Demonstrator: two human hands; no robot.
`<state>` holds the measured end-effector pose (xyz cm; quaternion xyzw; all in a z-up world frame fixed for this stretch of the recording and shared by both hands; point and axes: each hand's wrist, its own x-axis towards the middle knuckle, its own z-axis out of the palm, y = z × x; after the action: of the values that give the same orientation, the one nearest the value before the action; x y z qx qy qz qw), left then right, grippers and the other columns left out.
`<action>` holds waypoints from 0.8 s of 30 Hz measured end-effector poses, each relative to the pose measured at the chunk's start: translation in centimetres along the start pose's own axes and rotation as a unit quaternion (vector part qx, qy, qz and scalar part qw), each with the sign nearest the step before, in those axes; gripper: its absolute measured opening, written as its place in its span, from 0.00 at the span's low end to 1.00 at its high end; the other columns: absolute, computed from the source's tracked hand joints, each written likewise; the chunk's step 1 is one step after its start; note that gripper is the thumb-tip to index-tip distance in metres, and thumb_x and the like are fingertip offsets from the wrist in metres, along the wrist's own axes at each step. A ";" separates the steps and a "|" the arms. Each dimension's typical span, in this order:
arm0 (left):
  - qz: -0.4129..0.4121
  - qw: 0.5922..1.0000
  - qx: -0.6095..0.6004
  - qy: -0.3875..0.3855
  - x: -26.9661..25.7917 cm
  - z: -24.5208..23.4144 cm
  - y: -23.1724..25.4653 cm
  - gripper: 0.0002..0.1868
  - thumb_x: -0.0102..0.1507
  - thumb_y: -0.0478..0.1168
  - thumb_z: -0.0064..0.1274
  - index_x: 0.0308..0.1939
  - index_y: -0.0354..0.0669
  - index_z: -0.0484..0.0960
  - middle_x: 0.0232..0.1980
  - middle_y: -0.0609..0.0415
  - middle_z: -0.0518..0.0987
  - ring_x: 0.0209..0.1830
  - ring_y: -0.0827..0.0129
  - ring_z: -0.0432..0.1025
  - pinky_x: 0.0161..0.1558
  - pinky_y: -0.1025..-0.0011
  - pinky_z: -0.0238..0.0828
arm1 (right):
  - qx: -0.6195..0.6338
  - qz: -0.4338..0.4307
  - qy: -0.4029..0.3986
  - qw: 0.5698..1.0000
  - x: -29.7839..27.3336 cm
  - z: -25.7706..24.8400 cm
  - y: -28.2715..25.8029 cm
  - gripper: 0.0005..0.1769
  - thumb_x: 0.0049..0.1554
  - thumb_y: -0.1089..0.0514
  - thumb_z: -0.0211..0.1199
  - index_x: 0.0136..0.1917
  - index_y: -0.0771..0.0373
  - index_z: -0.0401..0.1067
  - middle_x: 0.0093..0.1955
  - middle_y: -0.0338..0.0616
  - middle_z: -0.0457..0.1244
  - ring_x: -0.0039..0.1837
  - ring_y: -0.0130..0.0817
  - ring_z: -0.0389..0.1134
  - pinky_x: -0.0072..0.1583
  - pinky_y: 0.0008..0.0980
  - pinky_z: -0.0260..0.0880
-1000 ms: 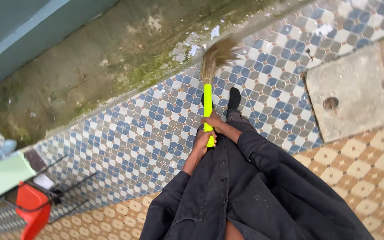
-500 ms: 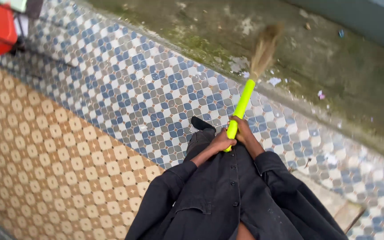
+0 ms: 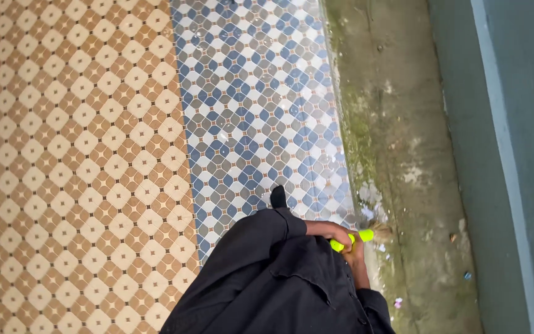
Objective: The person sweeps the tiled floor using a broom, moving a red chair aside to sweep underneath it and clearing debris into a dustpan.
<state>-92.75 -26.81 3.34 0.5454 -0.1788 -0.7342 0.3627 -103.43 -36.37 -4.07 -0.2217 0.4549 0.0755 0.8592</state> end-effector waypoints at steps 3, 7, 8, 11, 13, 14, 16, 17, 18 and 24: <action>-0.011 1.000 -0.004 -0.010 -2.2 -4.5 1.4 0.55 0.45 0.34 0.57 0.77 0.50 0.53 0.35 0.46 0.80 0.32 0.57 0.75 0.30 0.59 0.71 | -0.032 0.060 0.014 0.998 2.3 4.2 -1.8 0.18 0.60 0.47 0.52 0.58 0.58 0.69 0.54 0.48 0.67 0.56 0.48 0.69 0.59 0.49 0.70; 0.015 0.998 -0.049 0.026 -5.7 -11.2 1.8 0.34 0.49 0.35 0.59 0.60 0.45 0.71 0.38 0.44 0.81 0.34 0.57 0.75 0.33 0.59 0.72 | -0.112 0.111 -0.004 0.988 6.9 11.7 -3.7 0.20 0.59 0.47 0.53 0.57 0.60 0.70 0.53 0.49 0.67 0.55 0.48 0.68 0.58 0.49 0.70; 0.018 0.998 -0.053 0.032 -6.7 -13.0 1.5 0.26 0.49 0.36 0.60 0.52 0.38 0.77 0.38 0.44 0.81 0.34 0.57 0.76 0.33 0.60 0.72 | -0.131 0.121 -0.013 0.984 8.2 13.7 -3.9 0.20 0.59 0.47 0.54 0.57 0.61 0.70 0.53 0.49 0.67 0.55 0.48 0.69 0.58 0.49 0.70; 0.029 0.988 -0.093 0.116 -9.8 -17.6 0.5 0.18 0.50 0.40 0.62 0.40 0.32 0.84 0.39 0.43 0.82 0.34 0.57 0.76 0.32 0.60 0.72 | -0.207 0.129 -0.038 0.969 11.8 19.4 -4.6 0.18 0.60 0.47 0.55 0.57 0.61 0.69 0.51 0.49 0.66 0.53 0.47 0.68 0.56 0.48 0.70; 0.030 0.975 -0.093 0.199 -11.8 -19.4 -0.2 0.18 0.50 0.42 0.64 0.39 0.33 0.84 0.40 0.44 0.81 0.36 0.57 0.76 0.34 0.60 0.72 | -0.254 0.128 -0.041 0.958 13.5 23.4 -4.9 0.18 0.59 0.48 0.55 0.56 0.60 0.69 0.48 0.48 0.65 0.51 0.46 0.68 0.54 0.47 0.70; 0.026 0.967 -0.074 0.244 -12.4 -20.1 -0.2 0.19 0.51 0.44 0.66 0.40 0.33 0.83 0.42 0.45 0.81 0.38 0.58 0.76 0.36 0.61 0.72 | -0.278 0.127 -0.041 0.951 14.3 25.2 -5.2 0.17 0.59 0.48 0.55 0.55 0.60 0.69 0.47 0.47 0.65 0.50 0.45 0.67 0.54 0.46 0.70; 0.056 0.951 -0.094 0.288 -13.5 -22.4 0.0 0.20 0.51 0.45 0.65 0.41 0.34 0.82 0.43 0.45 0.81 0.39 0.58 0.76 0.37 0.62 0.73 | -0.322 0.125 -0.055 0.937 16.4 28.8 -5.8 0.16 0.58 0.48 0.55 0.55 0.59 0.69 0.45 0.46 0.65 0.48 0.43 0.67 0.52 0.45 0.70; 0.090 0.945 -0.133 0.286 -13.9 -23.4 0.0 0.20 0.50 0.44 0.64 0.41 0.33 0.82 0.42 0.44 0.82 0.38 0.58 0.77 0.37 0.62 0.73 | -0.339 0.120 -0.063 0.931 17.3 30.1 -6.0 0.16 0.58 0.48 0.55 0.54 0.59 0.69 0.44 0.46 0.65 0.47 0.42 0.67 0.51 0.44 0.70; 0.125 0.935 -0.171 0.284 -14.1 -24.4 0.3 0.21 0.50 0.44 0.62 0.41 0.33 0.82 0.41 0.42 0.84 0.37 0.57 0.78 0.36 0.63 0.74 | -0.355 0.110 -0.084 0.924 18.4 31.4 -6.4 0.17 0.59 0.47 0.56 0.54 0.60 0.70 0.42 0.44 0.63 0.45 0.40 0.66 0.50 0.43 0.69; 0.131 0.900 -0.192 0.369 -16.6 -33.5 1.1 0.27 0.51 0.45 0.65 0.51 0.36 0.79 0.45 0.47 0.83 0.42 0.62 0.77 0.42 0.67 0.73 | -0.399 0.171 -0.124 0.892 26.6 41.6 -6.5 0.12 0.60 0.50 0.56 0.51 0.59 0.67 0.40 0.45 0.63 0.43 0.41 0.67 0.48 0.40 0.71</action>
<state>-58.86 -11.03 3.73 0.6690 0.0424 -0.4458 0.5932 -54.86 -25.41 -3.46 -0.4540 0.3070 0.4232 0.7215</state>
